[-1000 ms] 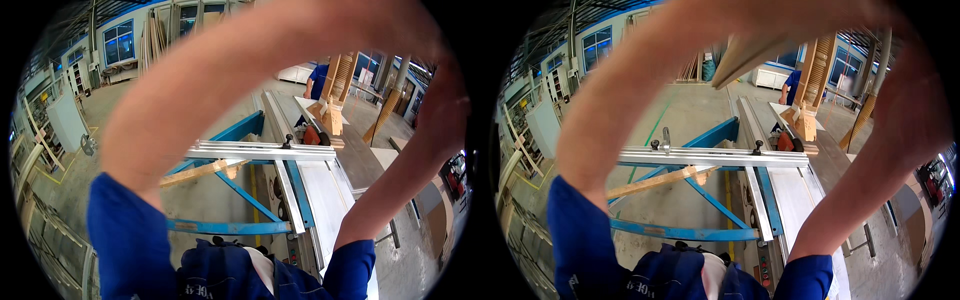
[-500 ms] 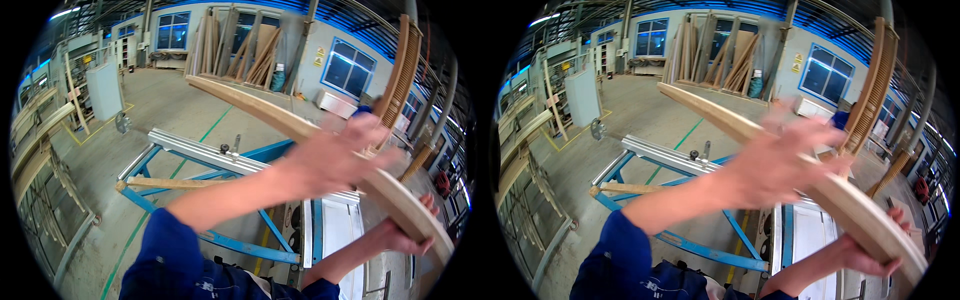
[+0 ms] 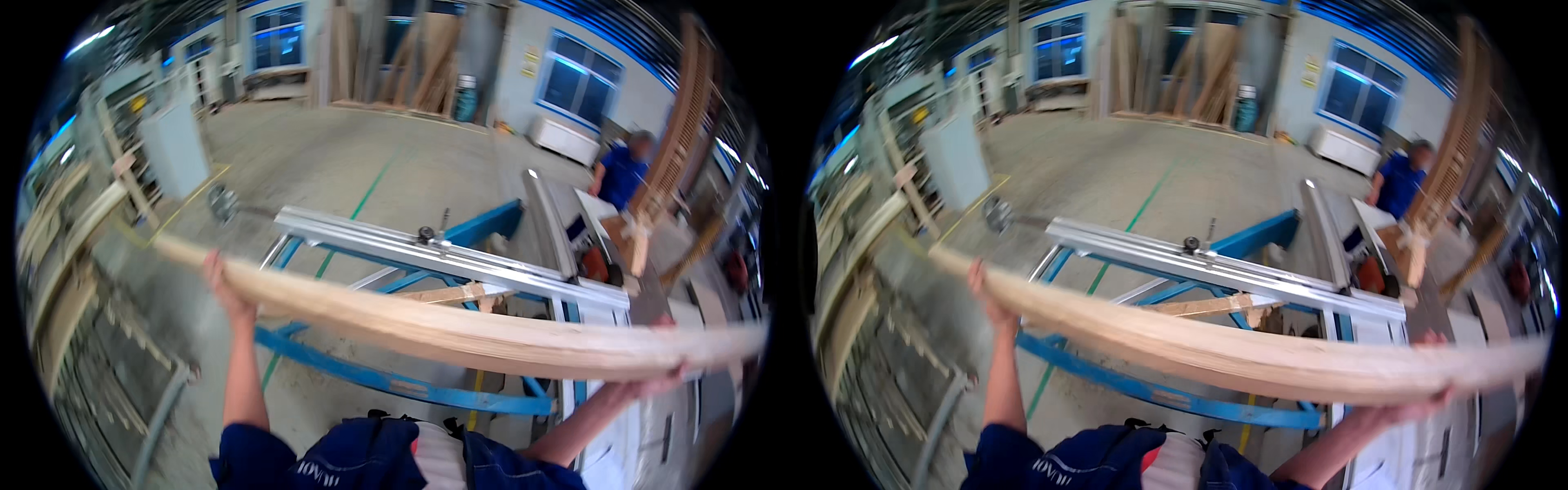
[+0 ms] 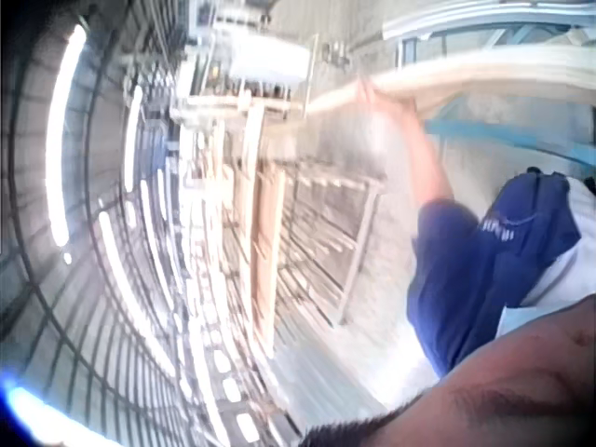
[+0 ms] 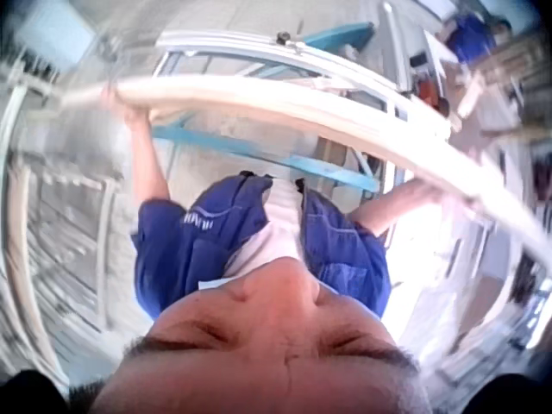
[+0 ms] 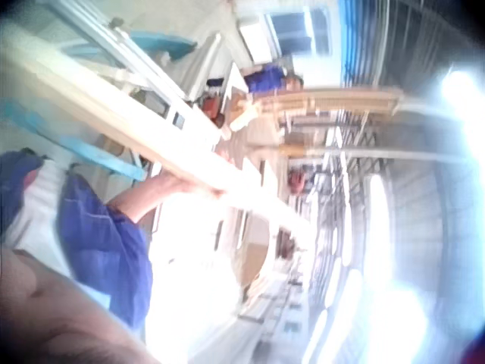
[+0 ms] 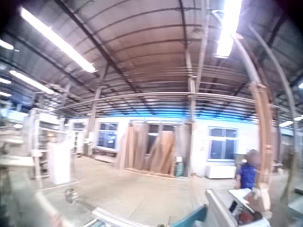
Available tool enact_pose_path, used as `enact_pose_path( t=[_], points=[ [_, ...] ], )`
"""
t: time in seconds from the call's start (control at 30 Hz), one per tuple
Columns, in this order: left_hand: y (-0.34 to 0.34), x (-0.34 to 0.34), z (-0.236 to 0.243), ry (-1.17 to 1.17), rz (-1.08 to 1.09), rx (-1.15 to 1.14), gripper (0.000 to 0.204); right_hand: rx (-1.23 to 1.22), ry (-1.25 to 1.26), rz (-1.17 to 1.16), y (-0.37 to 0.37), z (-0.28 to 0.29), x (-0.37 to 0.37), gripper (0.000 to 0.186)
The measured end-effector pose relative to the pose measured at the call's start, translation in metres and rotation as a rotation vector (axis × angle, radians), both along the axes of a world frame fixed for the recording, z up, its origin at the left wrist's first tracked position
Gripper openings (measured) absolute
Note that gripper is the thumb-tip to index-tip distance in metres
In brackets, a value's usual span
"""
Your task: The person uses a table saw to cut long wooden planks into shorter pieces. They measure the wood with a tape measure, adjust the saw's fence, and guide the planks through the blade. The cut pieces are then placed on a nearby rack.
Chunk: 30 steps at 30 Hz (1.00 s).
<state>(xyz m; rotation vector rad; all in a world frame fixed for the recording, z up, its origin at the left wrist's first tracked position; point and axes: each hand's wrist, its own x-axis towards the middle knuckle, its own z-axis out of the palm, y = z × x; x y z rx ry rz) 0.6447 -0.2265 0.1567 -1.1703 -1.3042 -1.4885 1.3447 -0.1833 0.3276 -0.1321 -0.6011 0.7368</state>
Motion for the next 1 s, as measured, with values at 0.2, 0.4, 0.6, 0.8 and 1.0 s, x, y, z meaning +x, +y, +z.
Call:
enact_pose_path(
  t=[0.2,0.4,0.6,0.8,1.0],
  points=[
    [-0.111,-0.090,-0.005,0.105,0.254,-0.268,0.054,-0.214,0.202,0.145,0.048,-0.060,-0.164,0.068],
    [-0.130,-0.148,-0.009,0.243,0.366,-0.604,0.059,-0.685,0.411,0.139,0.072,-0.135,-0.220,0.071],
    [-0.086,-0.151,-0.002,0.418,0.282,-0.793,0.057,-0.878,0.490,0.108,0.116,-0.240,-0.221,0.058],
    [-0.052,-0.181,-0.033,0.383,0.213,-1.081,0.068,-0.976,0.455,0.157,0.162,-0.281,-0.225,0.059],
    [0.024,-0.130,-0.034,0.363,-0.101,-1.242,0.072,-1.291,0.266,-0.216,0.206,-0.312,-0.194,0.065]
  ],
)
